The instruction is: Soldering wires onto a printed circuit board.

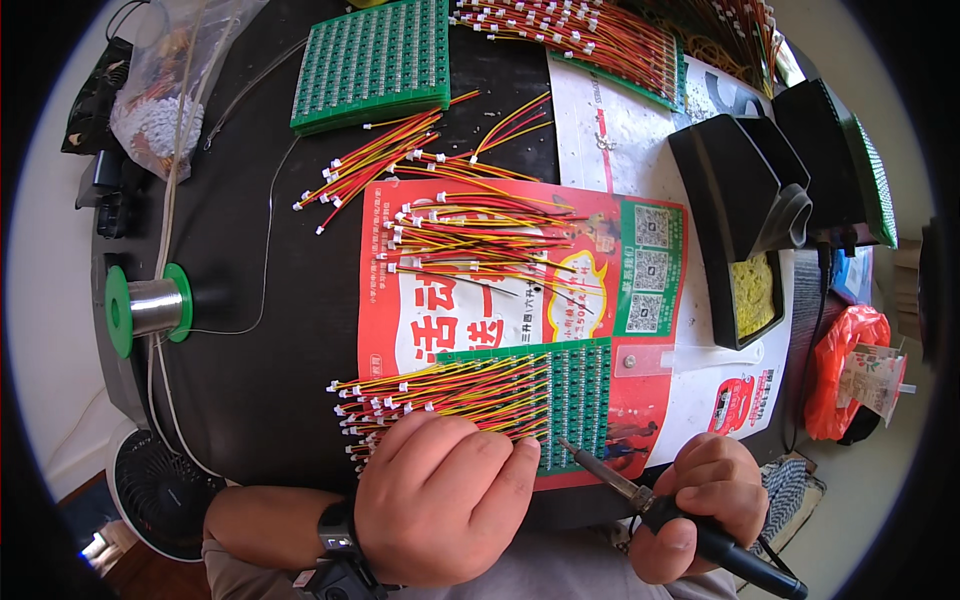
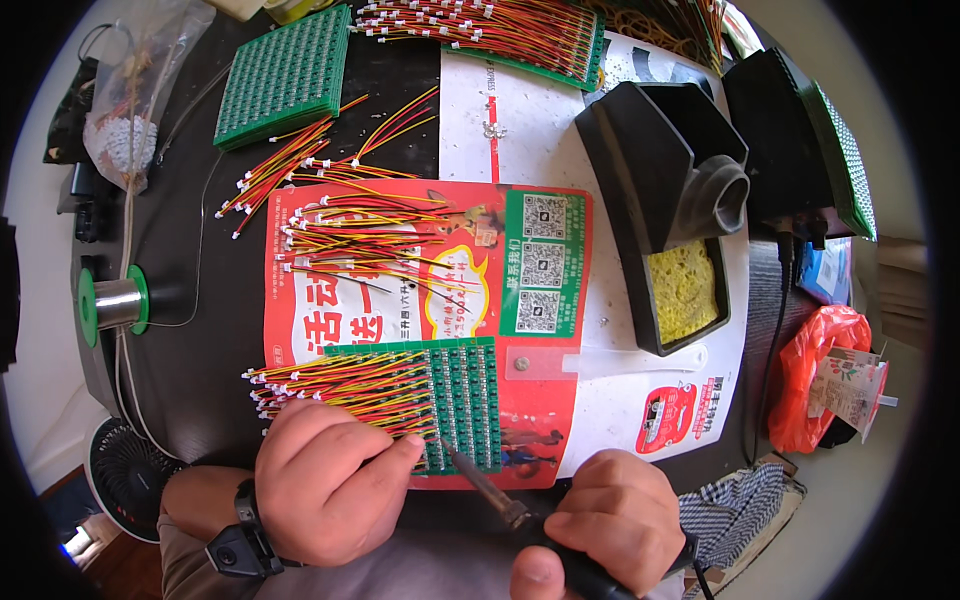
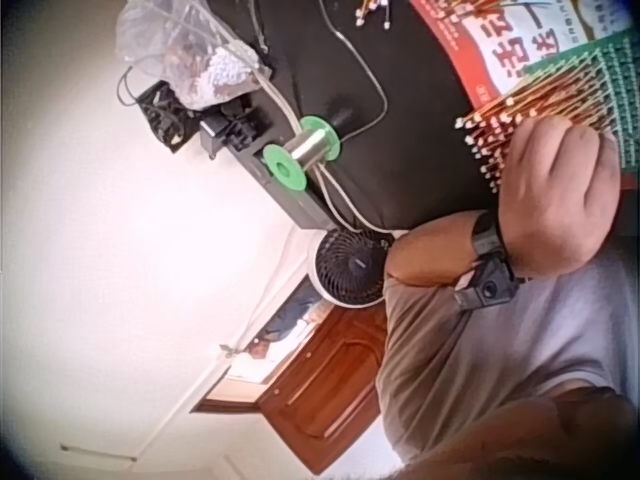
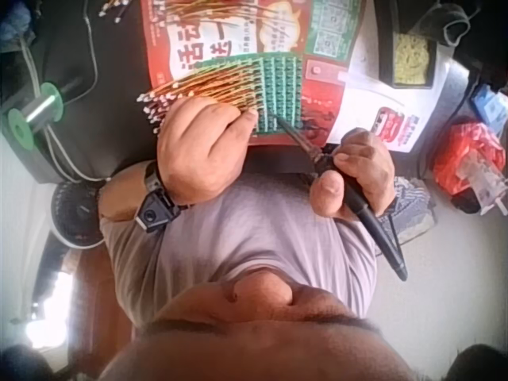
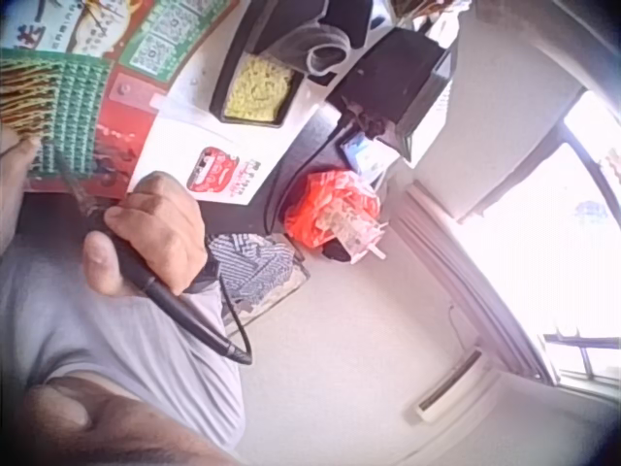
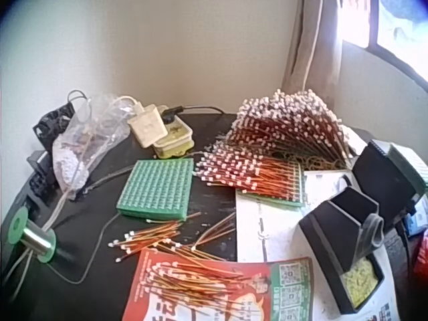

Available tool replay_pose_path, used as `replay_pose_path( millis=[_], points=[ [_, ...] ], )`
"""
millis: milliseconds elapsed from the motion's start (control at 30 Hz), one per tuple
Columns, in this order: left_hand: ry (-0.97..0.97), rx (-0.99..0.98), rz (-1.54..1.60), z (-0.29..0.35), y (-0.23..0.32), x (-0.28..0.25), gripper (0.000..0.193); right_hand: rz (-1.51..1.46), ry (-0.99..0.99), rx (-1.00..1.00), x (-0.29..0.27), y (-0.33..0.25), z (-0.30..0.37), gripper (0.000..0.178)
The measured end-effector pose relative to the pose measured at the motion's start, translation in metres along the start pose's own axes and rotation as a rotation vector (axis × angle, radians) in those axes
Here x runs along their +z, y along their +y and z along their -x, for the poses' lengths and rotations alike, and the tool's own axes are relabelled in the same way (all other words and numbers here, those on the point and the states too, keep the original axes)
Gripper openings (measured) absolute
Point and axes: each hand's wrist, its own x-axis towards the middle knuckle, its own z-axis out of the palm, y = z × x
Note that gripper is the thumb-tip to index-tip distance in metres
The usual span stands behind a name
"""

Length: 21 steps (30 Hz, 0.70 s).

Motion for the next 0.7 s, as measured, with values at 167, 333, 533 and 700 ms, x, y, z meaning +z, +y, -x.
replay_pose_path(
  millis=[167,333,533,700],
  points=[
    [-0.085,-0.001,-0.008,-0.003,0.0,-0.01,0.012,-0.008,0.023,-0.006,0.001,-0.001,0.0,0.034],
    [-0.04,0.035,0.065,-0.009,-0.012,-0.012,0.021,0.014,0.055,0.005,0.0,-0.005,0.003,0.037],
    [-0.105,0.041,0.195,-0.02,-0.018,-0.022,0.017,0.028,0.14,0.003,-0.002,-0.007,0.007,0.038],
    [0.018,-0.044,-0.014,-0.046,-0.022,-0.066,0.015,-0.044,-0.013,0.008,-0.017,-0.003,0.005,0.037]
  ],
)
